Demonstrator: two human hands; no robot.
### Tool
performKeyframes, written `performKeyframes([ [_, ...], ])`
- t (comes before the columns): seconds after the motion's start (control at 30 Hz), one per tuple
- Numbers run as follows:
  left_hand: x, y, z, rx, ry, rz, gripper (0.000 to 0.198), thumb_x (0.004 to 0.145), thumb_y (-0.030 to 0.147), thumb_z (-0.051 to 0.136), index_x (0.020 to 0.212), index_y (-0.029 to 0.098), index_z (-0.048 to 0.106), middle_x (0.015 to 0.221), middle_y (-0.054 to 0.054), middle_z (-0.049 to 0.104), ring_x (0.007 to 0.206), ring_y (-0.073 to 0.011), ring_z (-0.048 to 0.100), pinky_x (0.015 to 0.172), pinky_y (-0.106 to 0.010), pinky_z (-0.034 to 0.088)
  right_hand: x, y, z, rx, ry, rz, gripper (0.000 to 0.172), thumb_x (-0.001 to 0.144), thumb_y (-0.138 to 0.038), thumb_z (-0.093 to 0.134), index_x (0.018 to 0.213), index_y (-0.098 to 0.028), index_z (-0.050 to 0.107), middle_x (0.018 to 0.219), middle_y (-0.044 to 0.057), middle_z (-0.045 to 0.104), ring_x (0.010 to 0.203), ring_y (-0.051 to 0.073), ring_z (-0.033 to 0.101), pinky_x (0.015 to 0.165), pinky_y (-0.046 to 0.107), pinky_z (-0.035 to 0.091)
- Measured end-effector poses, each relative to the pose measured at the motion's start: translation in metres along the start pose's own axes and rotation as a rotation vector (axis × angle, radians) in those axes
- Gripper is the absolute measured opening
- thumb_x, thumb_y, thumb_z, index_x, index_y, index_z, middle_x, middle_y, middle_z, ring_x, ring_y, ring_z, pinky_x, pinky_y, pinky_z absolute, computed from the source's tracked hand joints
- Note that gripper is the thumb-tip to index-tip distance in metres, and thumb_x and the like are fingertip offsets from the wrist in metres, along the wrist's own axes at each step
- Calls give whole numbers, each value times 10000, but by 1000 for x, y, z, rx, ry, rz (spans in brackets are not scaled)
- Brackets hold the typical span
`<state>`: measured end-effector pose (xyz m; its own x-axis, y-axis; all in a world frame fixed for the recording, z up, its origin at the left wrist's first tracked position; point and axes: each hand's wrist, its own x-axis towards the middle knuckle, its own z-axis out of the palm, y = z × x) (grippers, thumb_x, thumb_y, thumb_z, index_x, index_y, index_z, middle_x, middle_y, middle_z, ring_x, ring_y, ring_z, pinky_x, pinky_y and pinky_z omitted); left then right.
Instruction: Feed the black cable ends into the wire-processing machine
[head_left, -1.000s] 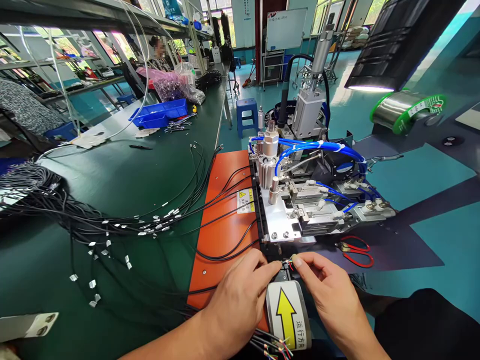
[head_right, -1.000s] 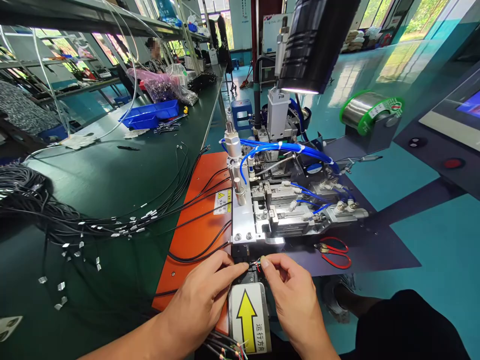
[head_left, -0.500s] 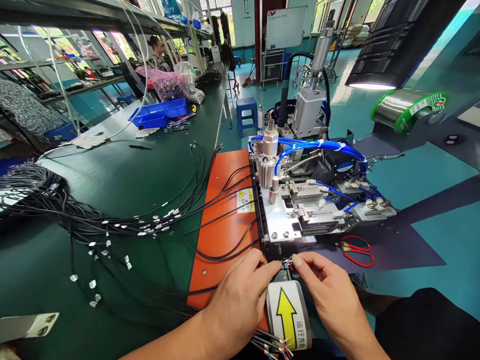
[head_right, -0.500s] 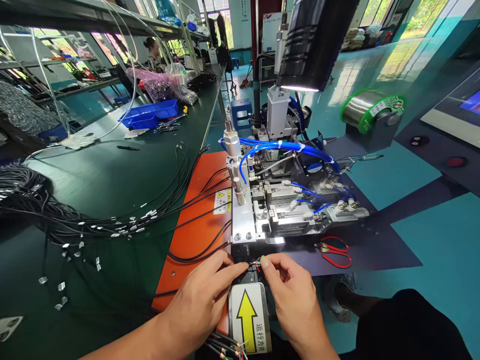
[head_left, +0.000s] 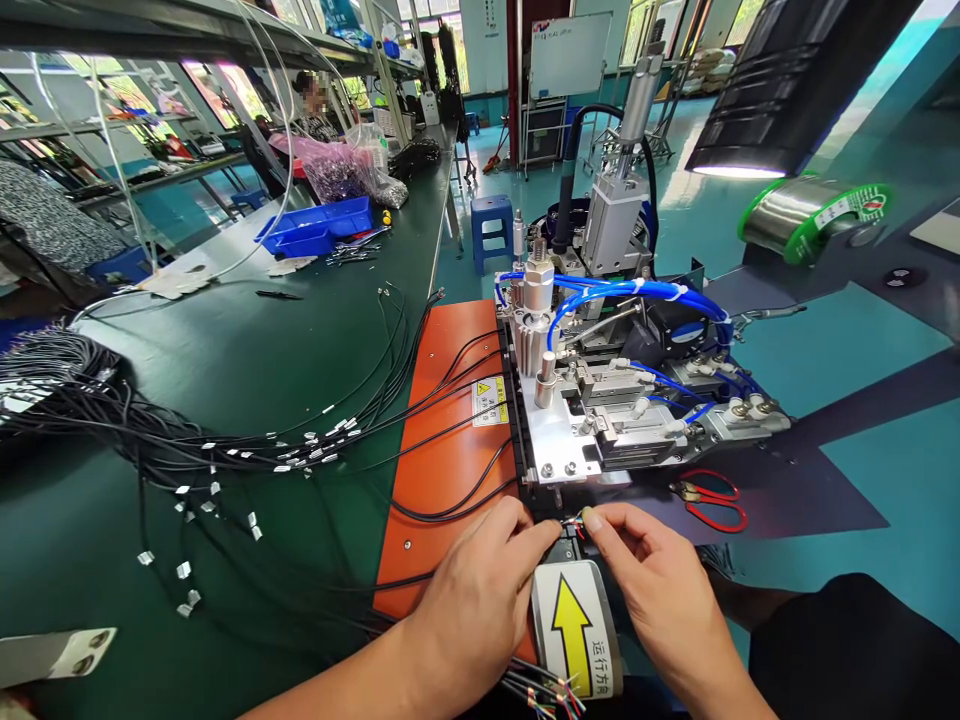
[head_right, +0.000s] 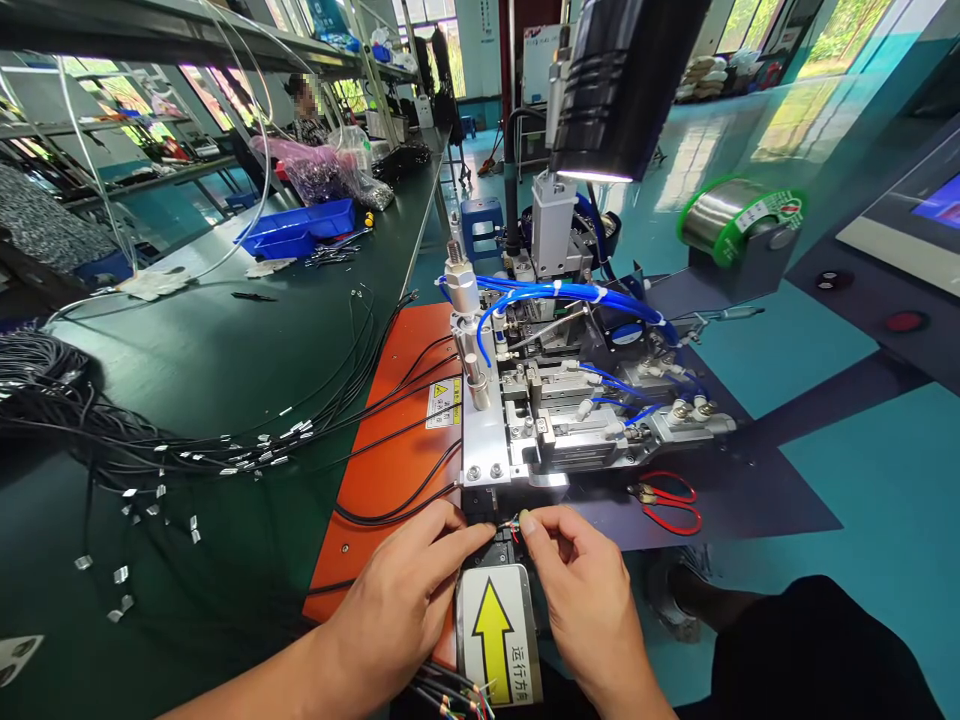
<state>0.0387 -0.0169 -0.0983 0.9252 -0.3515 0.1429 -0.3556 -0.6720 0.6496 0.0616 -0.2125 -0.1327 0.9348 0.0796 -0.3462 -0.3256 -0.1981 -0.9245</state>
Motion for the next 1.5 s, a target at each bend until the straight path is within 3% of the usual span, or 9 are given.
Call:
performKeyframes([
  [0.8,-1,-5,5,233,-13,82,352,909,42,458,1185,170,636,950,-91,558,831,-237,563,730,-393,577,0,7,7,9,60,14,454,892,-629,616,1013,-198,693,822,42,708,695,186,583,607,275,458],
  [1.1,1,-5,3,240,-50,92,322,913,45,504,1180,167,635,965,-80,579,832,-231,564,728,-377,563,1,10,11,-20,90,9,459,876,-646,613,927,-196,687,718,15,654,636,166,533,561,255,445],
  [1.3,1,-5,4,235,-30,98,296,927,49,496,1159,151,649,966,-81,590,825,-230,568,716,-371,559,-6,4,2,-98,119,58,487,844,-670,630,999,-215,708,827,26,725,756,202,640,659,258,511],
  [1.5,1,-7,5,242,-27,102,276,926,66,520,1154,152,651,947,-73,581,815,-227,559,701,-363,552,-14,-1,0,-43,-19,100,489,809,-635,682,1005,-192,746,809,43,730,876,266,686,744,299,545],
])
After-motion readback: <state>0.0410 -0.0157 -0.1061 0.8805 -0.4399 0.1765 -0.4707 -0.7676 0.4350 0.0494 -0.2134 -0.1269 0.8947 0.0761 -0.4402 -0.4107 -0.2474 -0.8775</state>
